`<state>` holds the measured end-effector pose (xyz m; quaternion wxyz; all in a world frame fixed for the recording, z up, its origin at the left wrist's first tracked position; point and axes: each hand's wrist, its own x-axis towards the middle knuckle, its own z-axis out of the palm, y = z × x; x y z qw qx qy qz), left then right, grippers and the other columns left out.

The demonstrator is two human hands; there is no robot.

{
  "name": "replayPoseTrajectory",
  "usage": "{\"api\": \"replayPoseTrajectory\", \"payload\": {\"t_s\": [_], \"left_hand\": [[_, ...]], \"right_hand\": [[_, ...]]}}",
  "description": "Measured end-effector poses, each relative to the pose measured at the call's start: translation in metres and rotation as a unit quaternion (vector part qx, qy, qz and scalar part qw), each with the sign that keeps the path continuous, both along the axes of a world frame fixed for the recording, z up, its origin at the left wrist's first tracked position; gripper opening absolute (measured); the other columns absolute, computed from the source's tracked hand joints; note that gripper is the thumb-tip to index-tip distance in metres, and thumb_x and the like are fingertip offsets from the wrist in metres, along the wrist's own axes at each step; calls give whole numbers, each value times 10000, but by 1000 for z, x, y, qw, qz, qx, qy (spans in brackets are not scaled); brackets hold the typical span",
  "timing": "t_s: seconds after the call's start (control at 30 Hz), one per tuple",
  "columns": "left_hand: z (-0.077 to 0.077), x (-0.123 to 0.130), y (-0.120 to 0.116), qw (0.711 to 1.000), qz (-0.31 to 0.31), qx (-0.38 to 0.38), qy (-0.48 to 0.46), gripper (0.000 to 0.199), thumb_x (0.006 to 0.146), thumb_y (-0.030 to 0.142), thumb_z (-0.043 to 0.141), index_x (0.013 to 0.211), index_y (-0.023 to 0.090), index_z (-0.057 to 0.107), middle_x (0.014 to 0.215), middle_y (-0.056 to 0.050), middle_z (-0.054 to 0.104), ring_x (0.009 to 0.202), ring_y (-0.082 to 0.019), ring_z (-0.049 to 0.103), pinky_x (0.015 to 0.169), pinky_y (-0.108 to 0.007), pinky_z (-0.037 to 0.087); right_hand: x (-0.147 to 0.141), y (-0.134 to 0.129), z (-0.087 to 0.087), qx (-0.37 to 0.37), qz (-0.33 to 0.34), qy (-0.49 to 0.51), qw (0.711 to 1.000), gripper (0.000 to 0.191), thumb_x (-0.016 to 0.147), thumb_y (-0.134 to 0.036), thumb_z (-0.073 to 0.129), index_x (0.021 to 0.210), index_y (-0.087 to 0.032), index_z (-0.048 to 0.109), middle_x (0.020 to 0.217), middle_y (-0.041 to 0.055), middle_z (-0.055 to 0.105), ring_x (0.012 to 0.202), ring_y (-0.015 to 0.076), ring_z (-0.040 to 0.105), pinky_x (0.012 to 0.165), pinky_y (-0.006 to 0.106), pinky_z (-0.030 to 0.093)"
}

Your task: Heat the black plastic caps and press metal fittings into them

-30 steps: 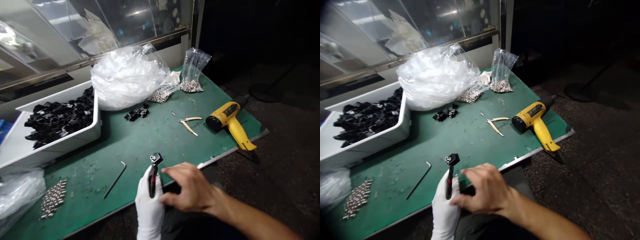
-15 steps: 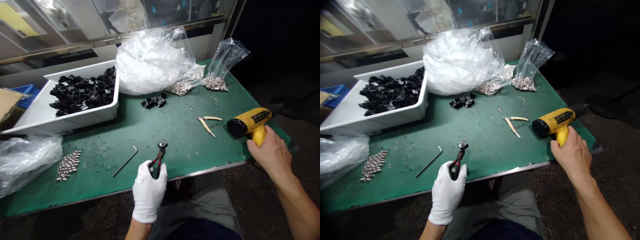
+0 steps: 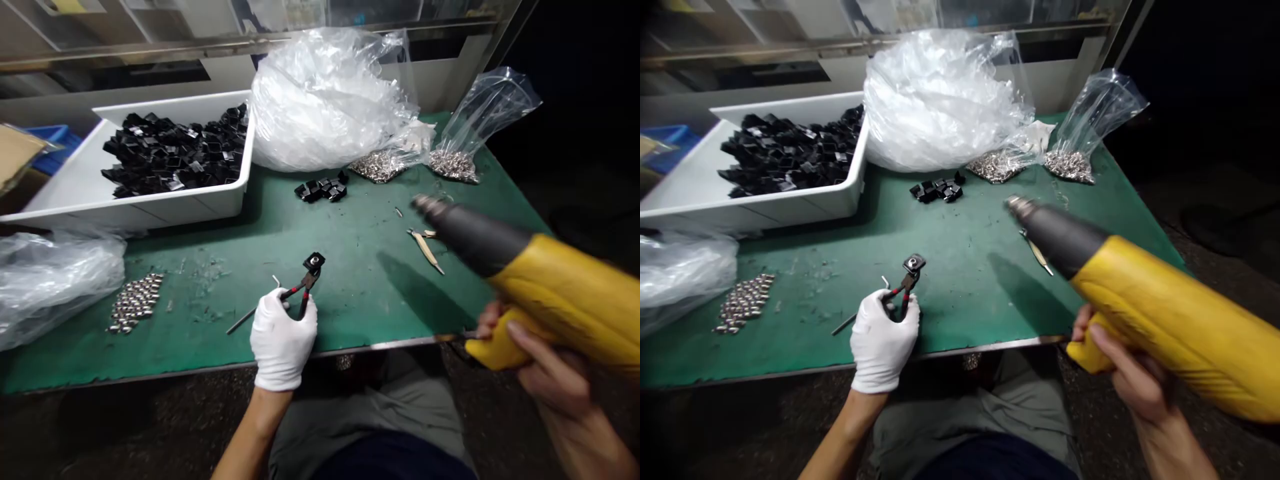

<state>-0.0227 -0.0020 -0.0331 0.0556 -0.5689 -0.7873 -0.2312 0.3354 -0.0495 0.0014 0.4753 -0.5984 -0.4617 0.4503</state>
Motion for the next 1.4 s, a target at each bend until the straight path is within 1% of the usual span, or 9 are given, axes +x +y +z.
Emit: {"api": "replayPoseTrajectory", "payload": {"t_s": [0.07,0.17,0.23,0.33,0.43,0.6,0.73,1.2,1.4], "left_hand": [[-1,-5,0,1000,-3,-13,9,386,851,440,643,1110,161,583,959,-81,660,872,-257,674,757,-332,484],[-2,-9,-2,999,-14,-29,29,422,820,441,658,1129,158,608,983,-99,671,912,-286,670,765,-344,476],[-3,-9,-2,999,-12,-39,30,425,818,442,655,1133,159,618,990,-106,678,915,-292,668,758,-348,472],[-5,-8,-2,999,-4,-42,21,431,808,424,654,1146,159,616,1009,-110,684,914,-289,664,765,-353,473],[-5,-7,-1,999,-1,-42,24,434,800,431,658,1136,160,616,999,-102,683,907,-288,664,771,-354,475],[-4,-9,-3,1000,7,-15,8,395,804,410,650,1108,162,610,932,-73,670,835,-252,662,753,-338,477],[-4,-11,-6,1000,1,-10,-3,390,796,394,658,1106,162,605,904,-56,658,797,-228,651,754,-329,478],[-6,-12,-8,999,-25,20,-10,380,786,355,673,1102,153,608,881,-47,648,756,-203,635,741,-316,483],[-5,-11,-9,999,-39,32,-13,387,782,344,683,1104,143,611,916,-62,669,770,-206,655,750,-314,501]], "right_hand": [[-18,7,-8,-44,65,120,990,230,926,-412,617,1093,-256,645,921,63,602,751,227,623,669,367,552],[-35,16,-25,-82,139,199,967,288,906,-447,643,1076,-216,673,898,74,618,724,222,611,654,361,536],[-40,19,-33,-93,161,228,956,291,908,-438,644,1088,-213,684,900,76,623,717,217,608,659,360,528],[-42,22,-38,-106,166,258,946,276,916,-414,645,1116,-229,688,906,67,624,718,206,605,652,342,516],[-40,22,-37,-107,172,255,945,274,918,-427,653,1113,-239,696,911,55,634,724,197,607,660,329,515],[-39,19,-34,-107,199,206,952,245,924,-435,661,1060,-238,715,929,45,661,767,188,619,709,308,533],[-36,13,-37,-123,209,190,951,265,927,-448,661,1094,-250,718,923,48,690,782,193,638,705,306,548],[-34,12,-38,-115,211,194,951,275,923,-430,676,1128,-252,721,926,43,717,773,187,665,700,287,578],[-30,11,-41,-119,214,204,948,282,934,-421,667,1168,-270,714,962,35,723,792,182,669,718,279,583]]}}
